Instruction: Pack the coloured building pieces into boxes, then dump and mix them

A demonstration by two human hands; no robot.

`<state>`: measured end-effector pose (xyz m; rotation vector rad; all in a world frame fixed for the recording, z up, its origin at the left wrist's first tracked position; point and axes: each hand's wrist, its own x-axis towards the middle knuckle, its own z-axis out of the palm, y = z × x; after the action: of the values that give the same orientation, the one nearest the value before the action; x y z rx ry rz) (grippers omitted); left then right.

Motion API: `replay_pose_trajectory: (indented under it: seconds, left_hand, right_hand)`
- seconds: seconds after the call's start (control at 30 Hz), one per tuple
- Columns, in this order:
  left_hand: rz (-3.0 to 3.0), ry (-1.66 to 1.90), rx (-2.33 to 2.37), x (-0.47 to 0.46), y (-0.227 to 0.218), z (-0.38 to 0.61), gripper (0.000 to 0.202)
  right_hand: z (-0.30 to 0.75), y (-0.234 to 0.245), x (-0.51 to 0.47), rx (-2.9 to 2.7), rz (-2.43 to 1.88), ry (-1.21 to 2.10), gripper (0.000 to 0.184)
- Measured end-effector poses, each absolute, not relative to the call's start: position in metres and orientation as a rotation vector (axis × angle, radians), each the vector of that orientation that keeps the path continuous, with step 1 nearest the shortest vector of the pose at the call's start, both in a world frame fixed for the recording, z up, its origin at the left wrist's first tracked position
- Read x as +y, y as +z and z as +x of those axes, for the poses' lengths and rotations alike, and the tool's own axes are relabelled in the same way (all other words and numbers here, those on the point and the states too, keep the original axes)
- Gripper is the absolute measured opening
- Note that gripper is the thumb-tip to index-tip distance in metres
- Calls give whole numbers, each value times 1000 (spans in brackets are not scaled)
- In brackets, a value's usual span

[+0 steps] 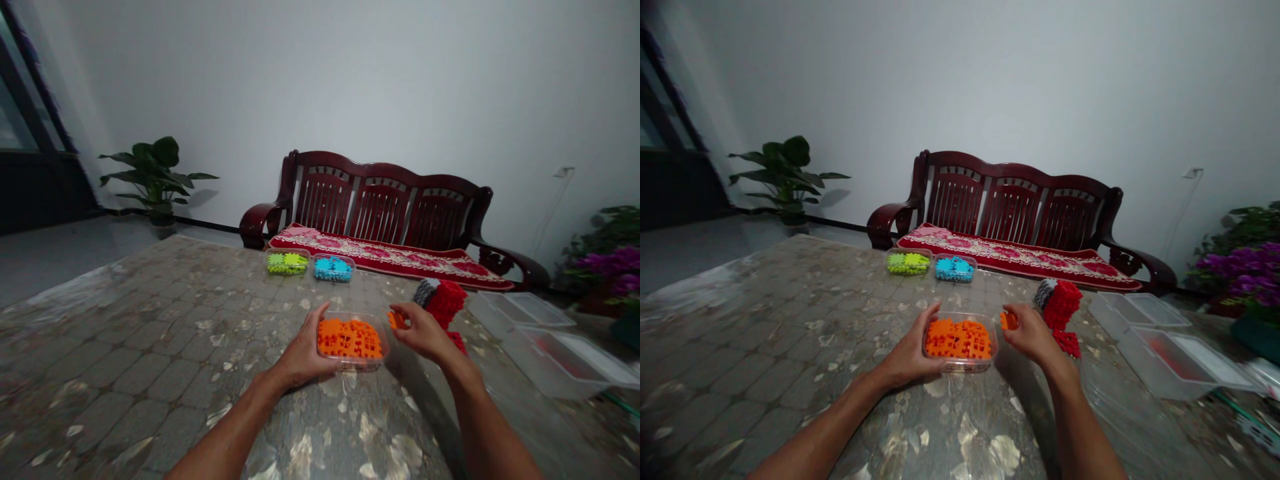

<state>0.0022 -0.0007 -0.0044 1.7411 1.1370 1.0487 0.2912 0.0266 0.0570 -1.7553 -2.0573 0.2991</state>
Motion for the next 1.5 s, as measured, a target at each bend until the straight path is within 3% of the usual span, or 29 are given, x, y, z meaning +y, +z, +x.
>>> replay_pose_trajectory:
  seconds: [0.3,0.53,0.77,0.97,1.03,1.2,1.3,1.5]
  left_hand:
    - [1768,1092,1085,-1,-5,2,118]
    - [1781,1096,1081,0,-5,1,116]
    - [1765,1120,1099,1,-4,1,114]
    - [1801,1134,1154,4,-8,2,103]
    - [1806,1147,1150,5,-10,2,102]
    - [1741,1197,1178,10,-18,3,97]
    - [1649,1216,1148,14,-23,4,89]
    - [1532,1210,1102,18,-22,4,89]
  right_hand:
    - [227,70,-5,-2067,-1428,552,44]
    - [241,67,1,-2051,-1552,489,41]
    - [265,65,10,-2134,-1610,648,74]
    - [255,67,1,-2242,-1606,607,84]
    - [248,70,-5,-2263,-1639,518,75]
    - [232,78,-15,-2281,-1806,82,31]
    - [224,78,-19,-2331,-1794,1,13]
    - [202,77,-31,-2400,-1828,41,15]
